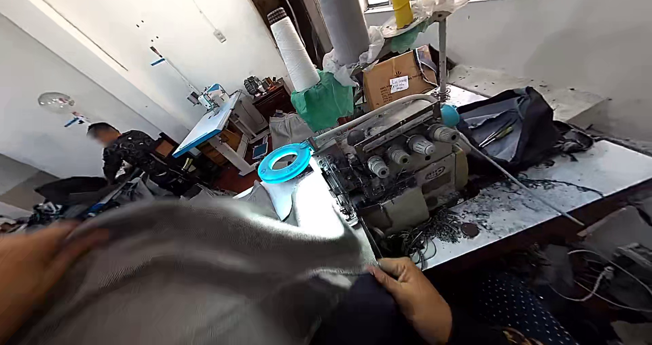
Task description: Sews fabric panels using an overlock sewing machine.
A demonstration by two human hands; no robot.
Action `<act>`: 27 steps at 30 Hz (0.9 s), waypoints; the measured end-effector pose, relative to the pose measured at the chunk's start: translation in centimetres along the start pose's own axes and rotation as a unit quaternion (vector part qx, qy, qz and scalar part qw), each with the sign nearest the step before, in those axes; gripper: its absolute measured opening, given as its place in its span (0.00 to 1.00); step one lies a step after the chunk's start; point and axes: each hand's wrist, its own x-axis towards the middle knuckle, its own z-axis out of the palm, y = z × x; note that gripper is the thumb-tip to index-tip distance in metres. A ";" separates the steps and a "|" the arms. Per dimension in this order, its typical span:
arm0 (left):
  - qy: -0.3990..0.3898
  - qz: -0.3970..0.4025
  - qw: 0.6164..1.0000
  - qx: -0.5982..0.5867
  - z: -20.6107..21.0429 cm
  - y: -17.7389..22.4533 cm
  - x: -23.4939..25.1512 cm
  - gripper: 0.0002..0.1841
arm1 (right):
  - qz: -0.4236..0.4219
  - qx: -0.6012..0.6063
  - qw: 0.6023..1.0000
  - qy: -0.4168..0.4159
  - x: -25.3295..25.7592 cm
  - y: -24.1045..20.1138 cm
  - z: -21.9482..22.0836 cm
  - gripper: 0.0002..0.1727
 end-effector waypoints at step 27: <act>0.178 0.003 0.950 -0.255 13.2 25.2 -5.0 0.18 | 0.211 0.275 0.917 -0.199 0.3 1.0 -2.1 0.08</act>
